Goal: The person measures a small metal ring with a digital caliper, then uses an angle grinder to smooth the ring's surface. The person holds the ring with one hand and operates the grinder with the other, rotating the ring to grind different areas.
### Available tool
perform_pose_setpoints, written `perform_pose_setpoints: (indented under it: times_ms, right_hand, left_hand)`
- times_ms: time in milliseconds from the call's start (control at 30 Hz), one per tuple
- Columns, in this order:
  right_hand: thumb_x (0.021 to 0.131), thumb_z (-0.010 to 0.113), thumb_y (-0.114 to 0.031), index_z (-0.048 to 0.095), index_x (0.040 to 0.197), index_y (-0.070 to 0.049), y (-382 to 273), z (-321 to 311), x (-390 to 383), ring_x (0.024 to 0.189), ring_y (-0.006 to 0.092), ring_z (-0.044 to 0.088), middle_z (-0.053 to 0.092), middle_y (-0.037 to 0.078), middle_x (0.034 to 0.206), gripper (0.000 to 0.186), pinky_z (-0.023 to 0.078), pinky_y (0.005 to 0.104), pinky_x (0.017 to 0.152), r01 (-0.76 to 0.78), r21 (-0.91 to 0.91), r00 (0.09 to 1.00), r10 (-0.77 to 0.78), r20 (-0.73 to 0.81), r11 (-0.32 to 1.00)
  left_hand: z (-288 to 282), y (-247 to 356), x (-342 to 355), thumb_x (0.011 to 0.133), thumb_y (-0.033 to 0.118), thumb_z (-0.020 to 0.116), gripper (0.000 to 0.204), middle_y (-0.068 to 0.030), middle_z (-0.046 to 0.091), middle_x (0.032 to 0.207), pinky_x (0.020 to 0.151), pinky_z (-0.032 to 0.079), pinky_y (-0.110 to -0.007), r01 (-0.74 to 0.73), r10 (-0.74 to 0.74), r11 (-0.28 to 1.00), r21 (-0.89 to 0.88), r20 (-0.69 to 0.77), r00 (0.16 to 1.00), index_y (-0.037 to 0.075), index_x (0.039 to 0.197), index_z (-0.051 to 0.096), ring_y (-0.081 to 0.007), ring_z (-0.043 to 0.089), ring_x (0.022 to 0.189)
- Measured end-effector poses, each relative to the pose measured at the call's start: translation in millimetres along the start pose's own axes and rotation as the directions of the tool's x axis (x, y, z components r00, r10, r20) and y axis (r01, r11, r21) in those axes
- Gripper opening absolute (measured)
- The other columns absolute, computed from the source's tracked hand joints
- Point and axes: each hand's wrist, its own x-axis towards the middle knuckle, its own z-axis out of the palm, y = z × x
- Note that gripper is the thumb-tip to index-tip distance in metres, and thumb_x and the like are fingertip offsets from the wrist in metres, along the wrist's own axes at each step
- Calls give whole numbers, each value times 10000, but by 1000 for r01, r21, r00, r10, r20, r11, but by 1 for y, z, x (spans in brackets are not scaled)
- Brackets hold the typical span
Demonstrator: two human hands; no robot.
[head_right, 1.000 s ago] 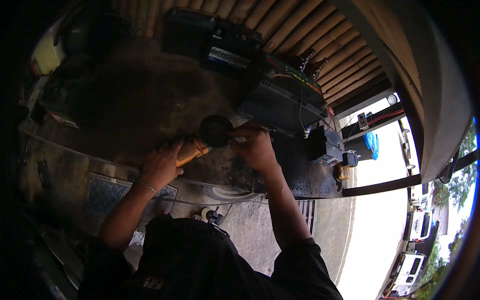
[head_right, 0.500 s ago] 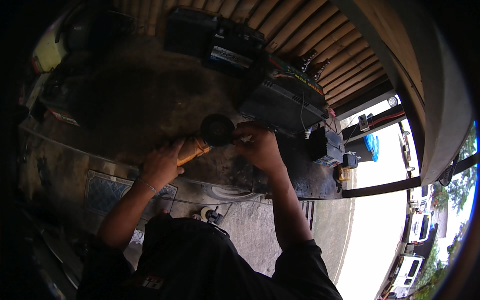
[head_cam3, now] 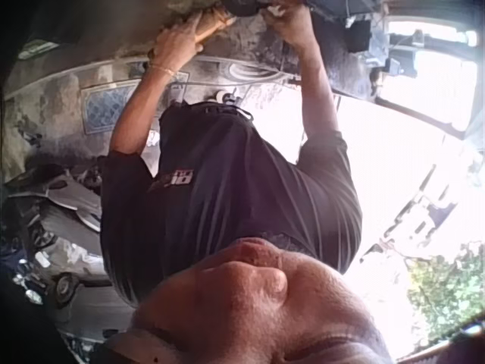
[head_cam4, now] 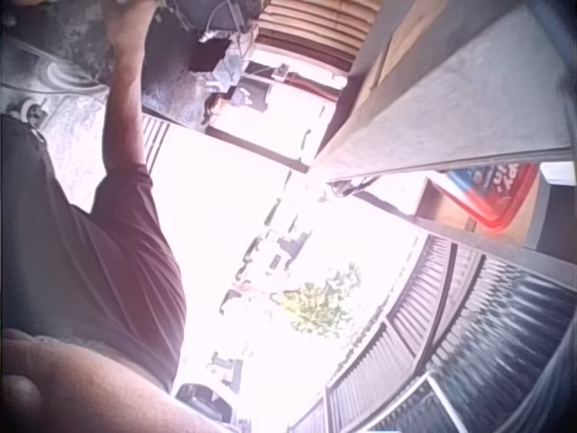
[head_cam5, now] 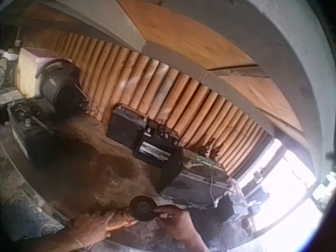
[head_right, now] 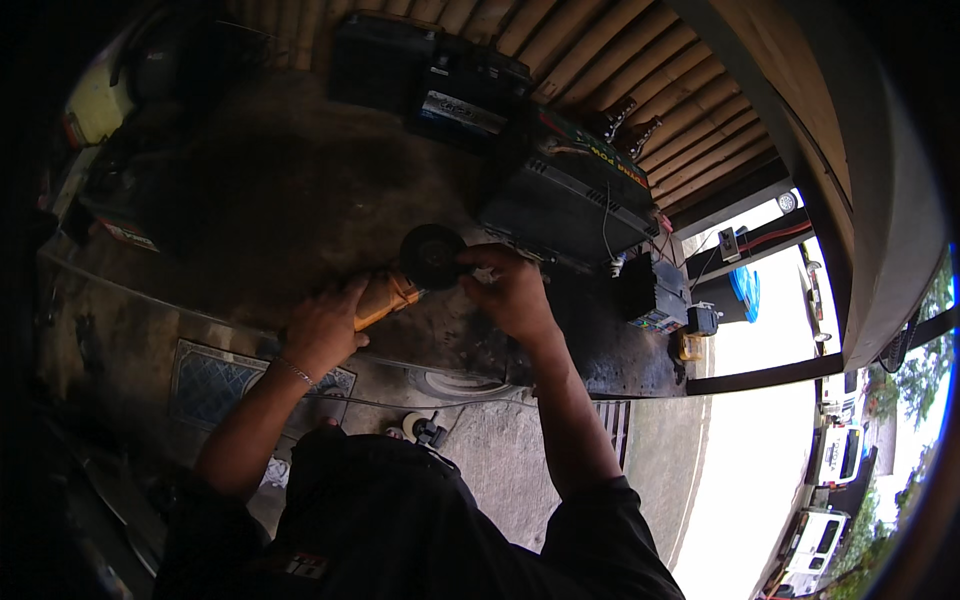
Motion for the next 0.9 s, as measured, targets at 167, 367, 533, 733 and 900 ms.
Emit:
perform_pose_setpoints:
  times_ms: [167, 367, 533, 733, 900]
  right_hand:
    - [803, 786, -39, 766, 1103, -51, -6, -1, 4, 1045, 301, 731, 756, 142, 1118, 302, 567, 374, 899, 32, -80, 999, -31, 17, 996]
    - [837, 791, -89, 776, 1139, -76, -3, -2, 6, 1067, 232, 730, 760, 97, 1186, 302, 558, 348, 867, 46, -106, 998, -41, 57, 993]
    - [837, 790, -87, 783, 1128, -75, -2, 1, 6, 1046, 230, 732, 759, 99, 1176, 292, 562, 341, 842, 64, -109, 997, -60, 45, 992]
    - [826, 793, -84, 790, 1114, -85, -7, -1, 6, 1017, 228, 736, 760, 100, 1158, 288, 565, 335, 806, 46, -168, 998, -38, 52, 985]
    - [818, 787, -78, 788, 1100, -62, -11, -7, 1, 1002, 251, 743, 761, 125, 1122, 282, 580, 353, 829, 44, -157, 996, -31, 85, 987]
  left_hand:
    - [2, 0, 0, 747, 303, 893, 963, -141, 674, 1292, 1005, 498, -454, 10, -10, 1000, 0, 11, 1000, 114, 1545, 390, -325, 625, 1223]
    - [0, 0, 1, 754, 311, 891, 978, -154, 669, 1314, 1012, 497, -455, 21, -21, 1000, -4, 36, 999, 116, 1561, 373, -326, 618, 1244]
    - [-5, 1, 0, 764, 306, 885, 968, -158, 677, 1292, 1013, 497, -456, 16, -16, 1000, -18, 46, 999, 118, 1562, 371, -326, 626, 1231]
    - [-6, 2, 0, 767, 297, 882, 943, -160, 678, 1274, 1007, 498, -461, 18, -18, 1000, -1, 47, 999, 126, 1550, 384, -331, 638, 1206]
    - [-3, 1, -2, 761, 295, 883, 943, -162, 666, 1295, 1004, 497, -462, 21, -19, 999, -31, 63, 998, 127, 1546, 388, -332, 636, 1209]
